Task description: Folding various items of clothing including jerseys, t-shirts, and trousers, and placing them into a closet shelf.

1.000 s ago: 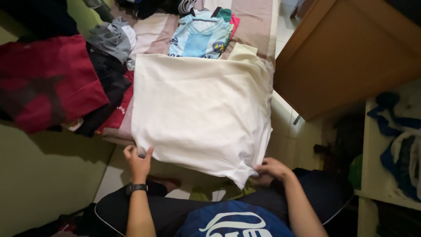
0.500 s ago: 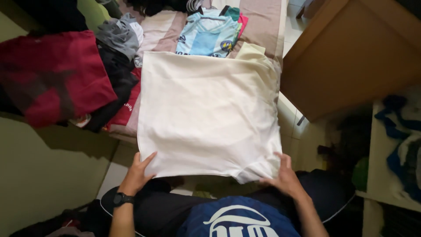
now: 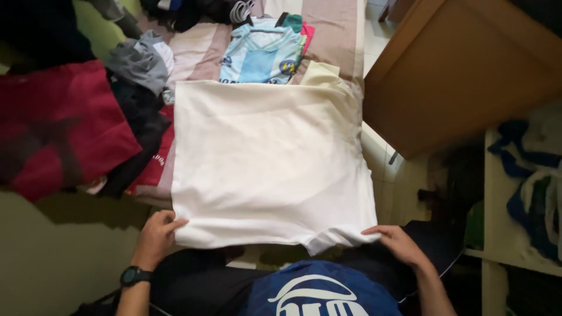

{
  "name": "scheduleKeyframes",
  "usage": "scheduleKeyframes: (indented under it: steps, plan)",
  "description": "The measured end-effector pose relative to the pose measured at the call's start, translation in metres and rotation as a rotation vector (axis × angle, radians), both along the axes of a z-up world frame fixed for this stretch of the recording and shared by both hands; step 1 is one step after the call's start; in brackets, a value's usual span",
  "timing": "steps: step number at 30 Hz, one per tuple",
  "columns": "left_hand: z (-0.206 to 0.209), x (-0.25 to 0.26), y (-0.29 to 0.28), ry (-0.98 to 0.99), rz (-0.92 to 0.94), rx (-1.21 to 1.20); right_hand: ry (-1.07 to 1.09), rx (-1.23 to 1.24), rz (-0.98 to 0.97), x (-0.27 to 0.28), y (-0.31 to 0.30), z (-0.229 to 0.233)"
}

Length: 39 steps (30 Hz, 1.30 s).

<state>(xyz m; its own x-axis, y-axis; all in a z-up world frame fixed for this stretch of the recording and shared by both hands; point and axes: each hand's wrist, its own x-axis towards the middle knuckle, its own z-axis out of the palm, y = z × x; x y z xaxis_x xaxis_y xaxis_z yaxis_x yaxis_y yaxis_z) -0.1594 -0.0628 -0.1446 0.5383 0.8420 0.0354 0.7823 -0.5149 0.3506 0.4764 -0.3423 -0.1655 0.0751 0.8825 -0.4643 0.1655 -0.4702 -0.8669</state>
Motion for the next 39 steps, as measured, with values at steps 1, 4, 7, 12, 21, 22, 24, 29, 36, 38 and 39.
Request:
scheduleKeyframes:
  steps: [1, 4, 7, 12, 21, 22, 24, 29, 36, 38, 39]
  plan:
    - [0.025, 0.014, 0.008, -0.002, -0.007, 0.001, -0.002, 0.001, -0.007, -0.002, 0.009, 0.016]
    - [0.064, 0.042, 0.036, -0.230, -0.230, 0.266, -0.081, -0.222, 0.206, 0.001, 0.040, 0.055]
    - [0.050, 0.045, 0.082, -0.400, -0.296, 0.006, 0.036, -0.126, 0.429, 0.029, 0.086, 0.038]
    - [-0.005, 0.085, 0.148, -0.723, 0.284, -0.622, -0.208, -0.043, -0.297, 0.067, 0.168, -0.057]
    - [-0.044, 0.058, 0.158, -0.444, 0.405, -0.439, -0.074, 0.215, -0.362, 0.052, 0.134, -0.092]
    - [-0.043, 0.057, 0.155, -0.438, 0.397, -0.444, -0.072, 0.211, -0.372, 0.041, 0.129, -0.083]
    - [-0.044, 0.055, 0.148, -0.383, 0.425, -0.310, 0.077, 0.212, -0.449, 0.018, 0.123, -0.064]
    - [-0.007, 0.071, 0.128, -0.467, 0.470, -0.185, -0.010, 0.085, -0.558, 0.001, 0.102, -0.062]
    - [0.020, 0.079, 0.132, -0.268, 0.455, 0.068, -0.115, 0.162, -0.433, -0.008, 0.073, -0.096]
    - [0.045, 0.085, 0.136, -0.292, 0.507, 0.019, -0.096, 0.130, -0.435, -0.004, 0.078, -0.082]
    - [0.057, 0.086, 0.135, -0.310, 0.560, -0.041, -0.076, 0.087, -0.437, -0.005, 0.076, -0.075]
